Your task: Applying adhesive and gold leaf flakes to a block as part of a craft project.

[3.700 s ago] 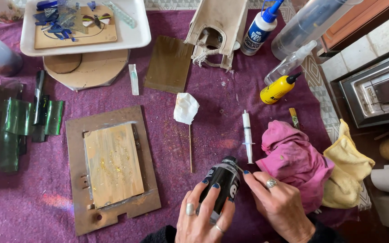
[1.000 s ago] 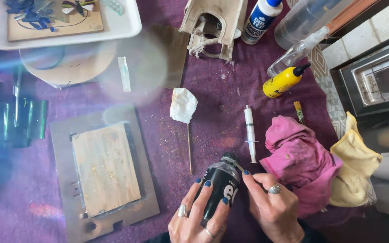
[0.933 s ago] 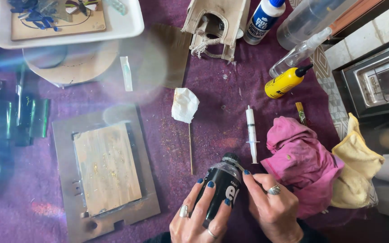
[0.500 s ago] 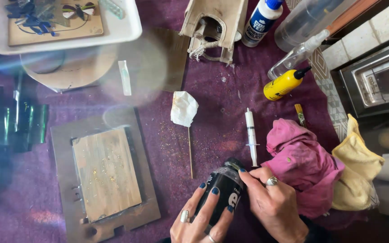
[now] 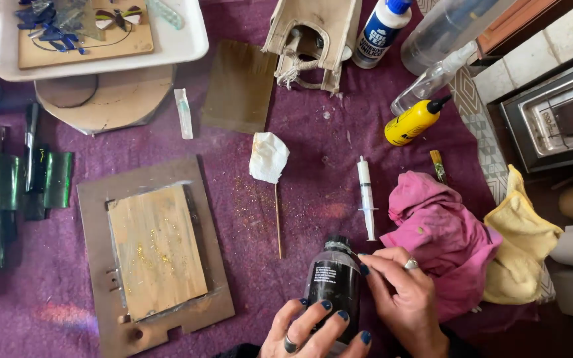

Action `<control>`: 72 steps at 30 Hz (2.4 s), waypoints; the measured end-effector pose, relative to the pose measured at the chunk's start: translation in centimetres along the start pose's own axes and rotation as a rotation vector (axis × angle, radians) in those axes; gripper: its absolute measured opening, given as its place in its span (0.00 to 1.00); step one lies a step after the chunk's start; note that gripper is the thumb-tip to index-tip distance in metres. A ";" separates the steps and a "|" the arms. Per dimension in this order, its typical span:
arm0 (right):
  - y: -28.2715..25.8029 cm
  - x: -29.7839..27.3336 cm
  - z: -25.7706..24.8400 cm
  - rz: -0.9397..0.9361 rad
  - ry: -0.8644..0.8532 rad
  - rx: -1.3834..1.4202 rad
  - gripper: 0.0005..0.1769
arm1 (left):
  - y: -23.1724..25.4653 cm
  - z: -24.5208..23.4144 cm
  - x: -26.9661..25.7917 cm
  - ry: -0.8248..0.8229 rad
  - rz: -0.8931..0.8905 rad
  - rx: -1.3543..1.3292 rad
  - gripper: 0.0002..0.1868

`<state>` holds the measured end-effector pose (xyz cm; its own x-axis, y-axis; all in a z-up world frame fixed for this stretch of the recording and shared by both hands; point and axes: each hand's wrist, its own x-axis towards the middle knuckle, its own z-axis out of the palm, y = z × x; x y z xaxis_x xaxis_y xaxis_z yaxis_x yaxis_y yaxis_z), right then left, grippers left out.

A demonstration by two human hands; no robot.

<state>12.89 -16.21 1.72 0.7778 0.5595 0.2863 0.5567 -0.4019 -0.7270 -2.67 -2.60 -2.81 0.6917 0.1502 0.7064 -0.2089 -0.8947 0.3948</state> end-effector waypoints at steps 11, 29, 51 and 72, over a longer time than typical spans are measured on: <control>-0.7 0.7 -2.2 -0.286 -0.129 -0.433 0.14 | 0.5 2.5 -0.7 0.001 -0.095 -0.162 0.17; -1.8 2.9 -2.8 -0.192 -0.238 -0.316 0.11 | 0.3 1.2 1.4 0.018 0.111 -0.060 0.12; -1.9 2.5 -3.5 -0.362 -0.333 -0.579 0.21 | -0.1 1.9 -0.2 -0.027 0.058 -0.140 0.10; 0.3 2.2 -3.5 -0.716 -0.295 -0.553 0.20 | -1.0 0.7 1.0 -0.044 0.183 -0.091 0.10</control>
<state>15.76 -17.65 4.31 0.1358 0.9359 0.3251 0.9904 -0.1367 -0.0202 -1.25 -1.86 -2.89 0.6654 -0.0315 0.7458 -0.3944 -0.8632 0.3153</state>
